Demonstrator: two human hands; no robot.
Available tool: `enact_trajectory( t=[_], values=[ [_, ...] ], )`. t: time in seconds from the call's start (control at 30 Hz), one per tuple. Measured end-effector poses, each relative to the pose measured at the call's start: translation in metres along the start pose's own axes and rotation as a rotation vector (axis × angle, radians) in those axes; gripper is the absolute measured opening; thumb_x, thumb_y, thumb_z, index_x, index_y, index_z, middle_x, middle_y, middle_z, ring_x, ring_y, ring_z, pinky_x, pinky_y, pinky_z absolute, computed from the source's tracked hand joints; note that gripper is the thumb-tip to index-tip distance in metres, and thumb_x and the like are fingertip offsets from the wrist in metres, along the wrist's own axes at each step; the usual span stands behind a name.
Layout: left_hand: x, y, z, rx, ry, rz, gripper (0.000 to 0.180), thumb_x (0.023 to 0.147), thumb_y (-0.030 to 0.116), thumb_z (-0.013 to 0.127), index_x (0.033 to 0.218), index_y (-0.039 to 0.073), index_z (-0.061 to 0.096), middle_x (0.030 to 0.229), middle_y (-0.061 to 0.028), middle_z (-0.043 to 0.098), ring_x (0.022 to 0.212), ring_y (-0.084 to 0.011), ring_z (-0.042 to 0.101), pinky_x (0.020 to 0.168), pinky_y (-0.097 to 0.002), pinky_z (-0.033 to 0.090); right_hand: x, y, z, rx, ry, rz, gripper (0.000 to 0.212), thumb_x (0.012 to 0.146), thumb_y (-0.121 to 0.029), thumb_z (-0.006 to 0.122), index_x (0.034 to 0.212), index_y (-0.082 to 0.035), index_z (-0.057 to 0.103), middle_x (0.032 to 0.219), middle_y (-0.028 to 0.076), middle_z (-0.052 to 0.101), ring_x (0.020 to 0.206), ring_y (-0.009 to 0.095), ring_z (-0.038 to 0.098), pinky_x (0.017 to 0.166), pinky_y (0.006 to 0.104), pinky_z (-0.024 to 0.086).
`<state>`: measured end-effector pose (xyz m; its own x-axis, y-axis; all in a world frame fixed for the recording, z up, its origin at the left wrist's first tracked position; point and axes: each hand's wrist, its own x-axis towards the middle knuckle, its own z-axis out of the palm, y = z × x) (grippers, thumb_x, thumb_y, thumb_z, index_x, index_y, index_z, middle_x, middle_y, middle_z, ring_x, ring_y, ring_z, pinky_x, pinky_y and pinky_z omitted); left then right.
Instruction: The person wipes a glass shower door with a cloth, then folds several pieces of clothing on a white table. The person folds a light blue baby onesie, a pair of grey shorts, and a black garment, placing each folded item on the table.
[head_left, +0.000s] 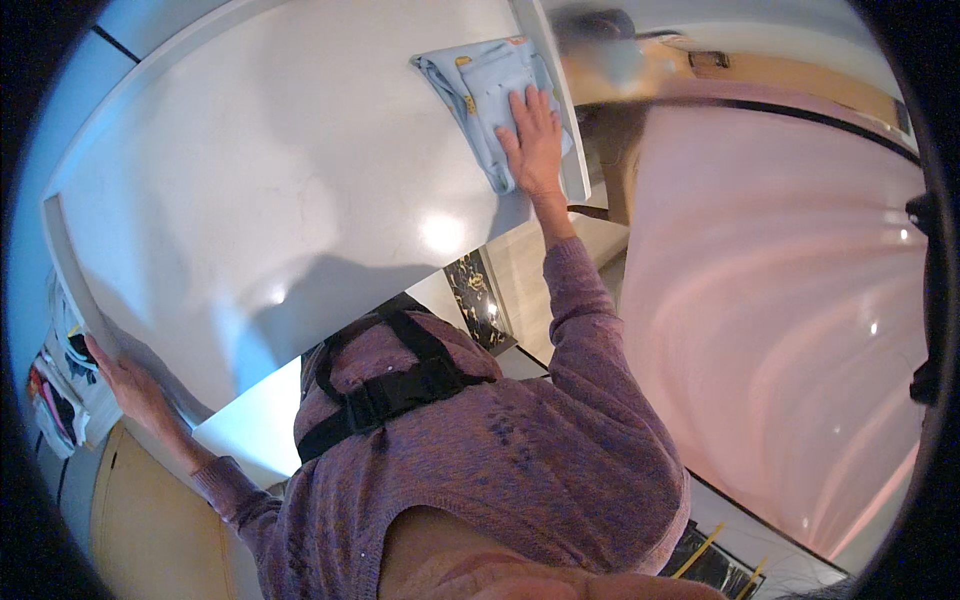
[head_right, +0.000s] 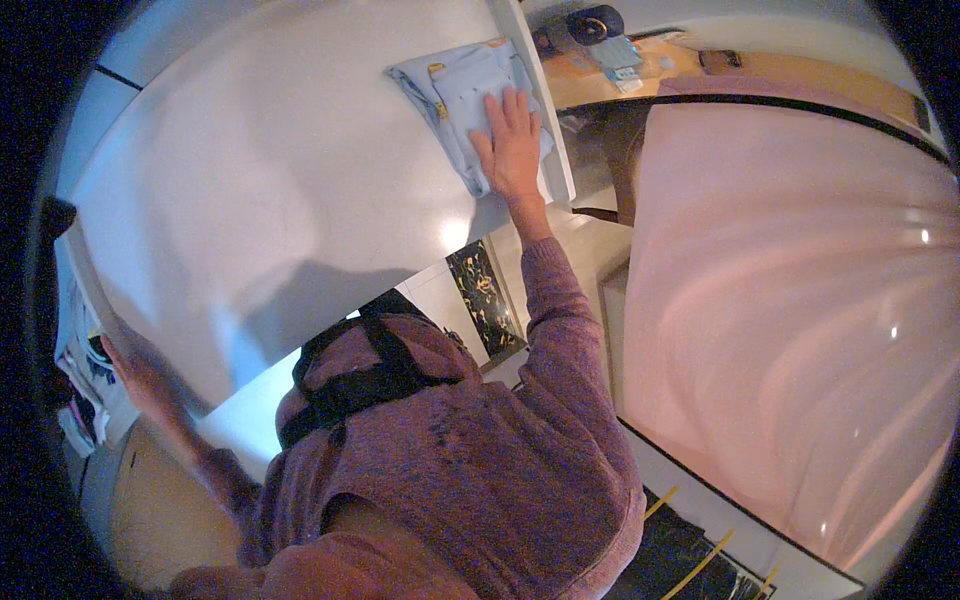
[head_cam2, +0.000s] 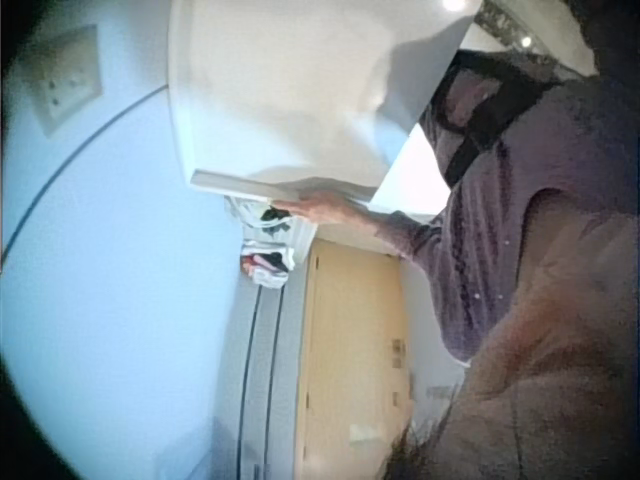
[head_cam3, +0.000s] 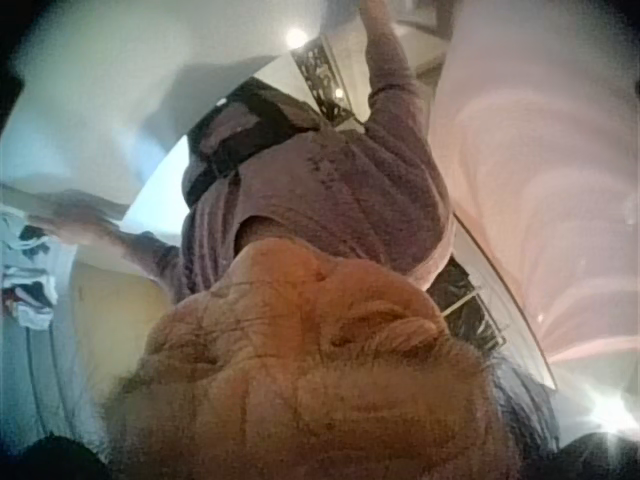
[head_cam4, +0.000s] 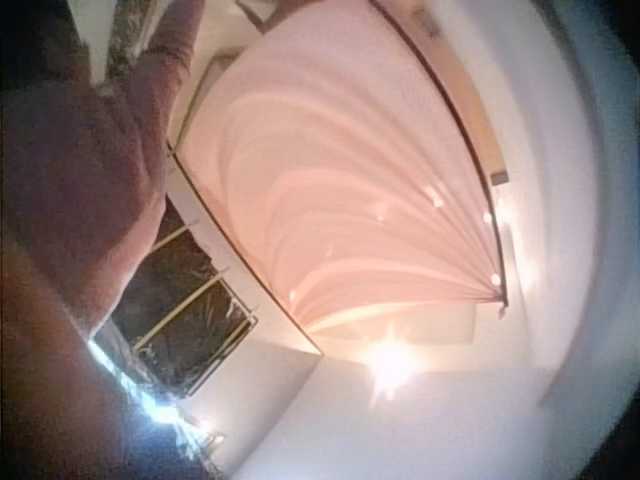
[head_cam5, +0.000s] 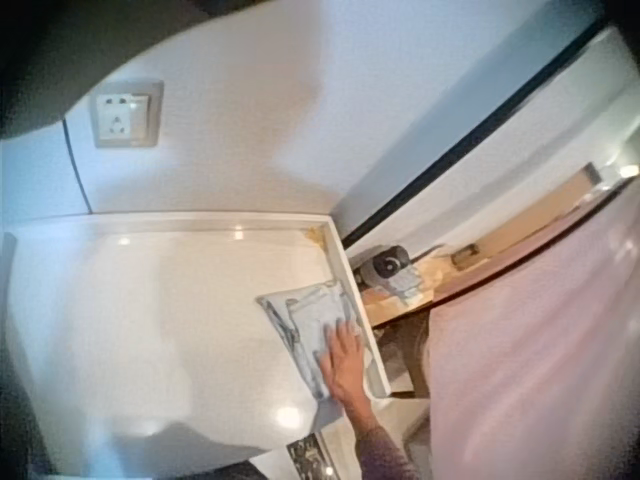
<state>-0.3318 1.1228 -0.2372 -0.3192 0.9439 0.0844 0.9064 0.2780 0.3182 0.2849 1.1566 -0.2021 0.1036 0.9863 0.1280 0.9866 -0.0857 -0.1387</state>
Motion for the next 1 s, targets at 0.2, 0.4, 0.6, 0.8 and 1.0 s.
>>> enact_trajectory(
  t=[0.2, 0.4, 0.6, 0.8, 1.0],
  values=[
    [-0.002, -0.008, 0.018, 0.057, -0.04, -0.081, 0.053, 0.092, 0.021, 0.038, 0.142, 0.022, 0.02, 0.133, -0.013, 0.042, 0.1, -0.0334, 0.052, 0.08, -0.0425, 0.044, -0.004, 0.034, 0.019, 0.0, 0.09, -0.097, 0.055, 0.083, -0.032, 0.056, 0.133, -0.014, 0.043, 0.142, 0.016, 0.032, 0.132, 0.033, 0.026, 0.107, 0.0505, 0.015],
    [-0.012, 0.022, -0.008, 0.137, 0.005, -0.202, 0.06, 0.087, 0.013, 0.046, 0.141, 0.021, 0.021, 0.112, -0.013, 0.052, 0.085, -0.0336, 0.061, 0.064, -0.0435, 0.052, 0.003, 0.015, -0.002, 0.049, 0.028, -0.119, 0.049, 0.087, -0.026, 0.053, 0.13, -0.005, 0.045, 0.141, 0.017, 0.034, 0.132, 0.034, 0.026, 0.107, 0.0477, 0.017],
    [-0.011, 0.057, -0.035, -0.006, -0.08, -0.243, 0.065, 0.084, 0.015, 0.052, 0.141, 0.019, 0.02, 0.115, -0.0137, 0.05, 0.094, -0.0357, 0.057, 0.076, -0.0452, 0.048, 0.011, -0.083, -0.009, 0.405, 0.154, -0.237, 0.045, 0.088, -0.022, 0.053, 0.128, -0.001, 0.046, 0.138, 0.017, 0.037, 0.129, 0.035, 0.032, 0.104, 0.0474, 0.025],
    [-0.021, 0.044, -0.046, -0.321, 0.01, -0.12, 0.059, 0.086, 0.02, 0.055, 0.139, 0.014, 0.029, 0.121, -0.0128, 0.049, 0.106, -0.0314, 0.053, 0.09, -0.0397, 0.042, -0.001, -0.226, 0.031, 0.299, -0.116, -0.643, 0.047, 0.086, -0.022, 0.052, 0.129, -0.006, 0.045, 0.143, 0.016, 0.03, 0.133, 0.036, 0.025, 0.107, 0.0491, 0.018],
    [-0.003, -0.032, -0.025, -1.026, -0.026, -0.368, 0.047, 0.089, 0.021, 0.056, 0.131, 0.008, 0.041, 0.12, -0.0113, 0.051, 0.108, -0.0196, 0.052, 0.091, -0.0314, 0.042, -0.003, -0.277, 0.039, 0.175, -0.155, -0.659, 0.048, 0.089, -0.027, 0.044, 0.132, -0.007, 0.04, 0.145, 0.016, 0.027, 0.134, 0.035, 0.021, 0.106, 0.0537, 0.011]
  ],
)
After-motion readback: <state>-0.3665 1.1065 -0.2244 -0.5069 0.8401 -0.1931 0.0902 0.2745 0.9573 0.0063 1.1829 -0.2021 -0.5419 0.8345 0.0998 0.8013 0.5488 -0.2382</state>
